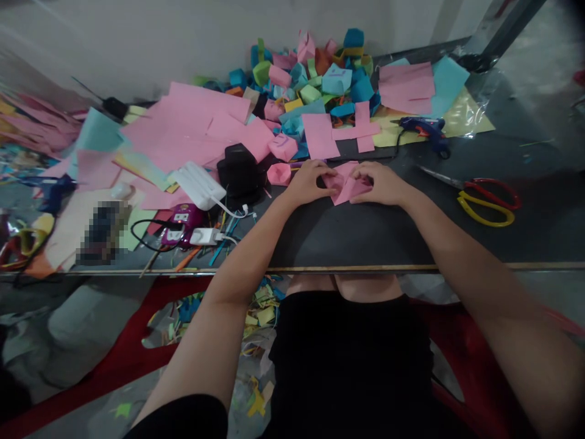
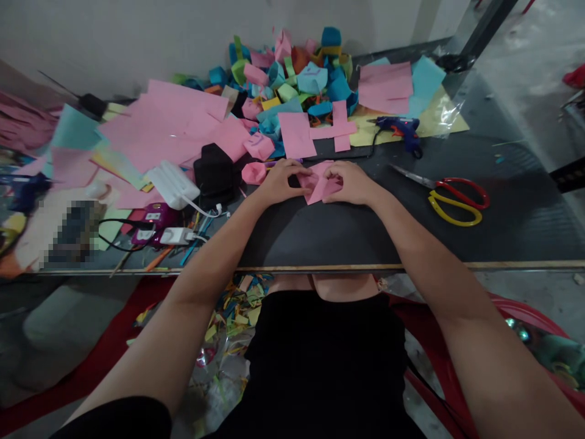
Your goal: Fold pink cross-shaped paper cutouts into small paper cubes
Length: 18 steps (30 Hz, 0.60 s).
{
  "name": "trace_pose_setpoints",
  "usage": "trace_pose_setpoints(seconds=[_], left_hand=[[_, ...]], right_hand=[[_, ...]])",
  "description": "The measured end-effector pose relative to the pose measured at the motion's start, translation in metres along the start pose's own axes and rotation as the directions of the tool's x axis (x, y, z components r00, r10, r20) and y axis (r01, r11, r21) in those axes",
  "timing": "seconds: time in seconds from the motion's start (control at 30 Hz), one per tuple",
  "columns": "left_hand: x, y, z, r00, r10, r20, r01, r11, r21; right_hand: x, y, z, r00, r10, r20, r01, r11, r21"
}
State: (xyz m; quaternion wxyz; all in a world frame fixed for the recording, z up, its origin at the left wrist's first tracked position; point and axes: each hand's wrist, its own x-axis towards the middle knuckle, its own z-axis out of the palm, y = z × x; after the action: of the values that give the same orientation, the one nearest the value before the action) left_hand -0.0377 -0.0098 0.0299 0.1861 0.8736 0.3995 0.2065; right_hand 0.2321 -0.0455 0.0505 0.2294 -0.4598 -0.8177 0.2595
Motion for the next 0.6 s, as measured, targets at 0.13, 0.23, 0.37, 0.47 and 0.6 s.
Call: trace_pose_setpoints(seconds=[0.13, 0.23, 0.37, 0.47, 0.6], left_hand=[[0.0, 0.0, 0.0, 1.0, 0.0, -0.008, 0.0, 1.0, -0.002], [0.0, -0.001, 0.0, 1.0, 0.002, -0.012, -0.002, 1.0, -0.013], [0.001, -0.001, 0.001, 1.0, -0.002, -0.008, 0.002, 1.0, -0.027], [0.001, 0.002, 0.0, 1.0, -0.009, -0.017, 0.009, 1.0, -0.022], [-0.001, 0.008, -0.008, 0.999, 0.014, -0.047, -0.014, 1.0, -0.002]], right_hand=[[-0.004, -0.01, -0.009, 0.987, 0.009, 0.158, -0.034, 0.987, 0.155], [-0.004, -0.014, -0.015, 0.969, -0.066, 0.238, 0.012, 0.975, 0.222], [-0.003, -0.014, -0.019, 0.95, -0.127, 0.284, 0.067, 0.975, 0.211], [-0.003, -0.012, -0.019, 0.946, -0.139, 0.294, 0.083, 0.977, 0.195], [-0.003, -0.013, -0.019, 0.946, -0.137, 0.294, 0.094, 0.983, 0.157]])
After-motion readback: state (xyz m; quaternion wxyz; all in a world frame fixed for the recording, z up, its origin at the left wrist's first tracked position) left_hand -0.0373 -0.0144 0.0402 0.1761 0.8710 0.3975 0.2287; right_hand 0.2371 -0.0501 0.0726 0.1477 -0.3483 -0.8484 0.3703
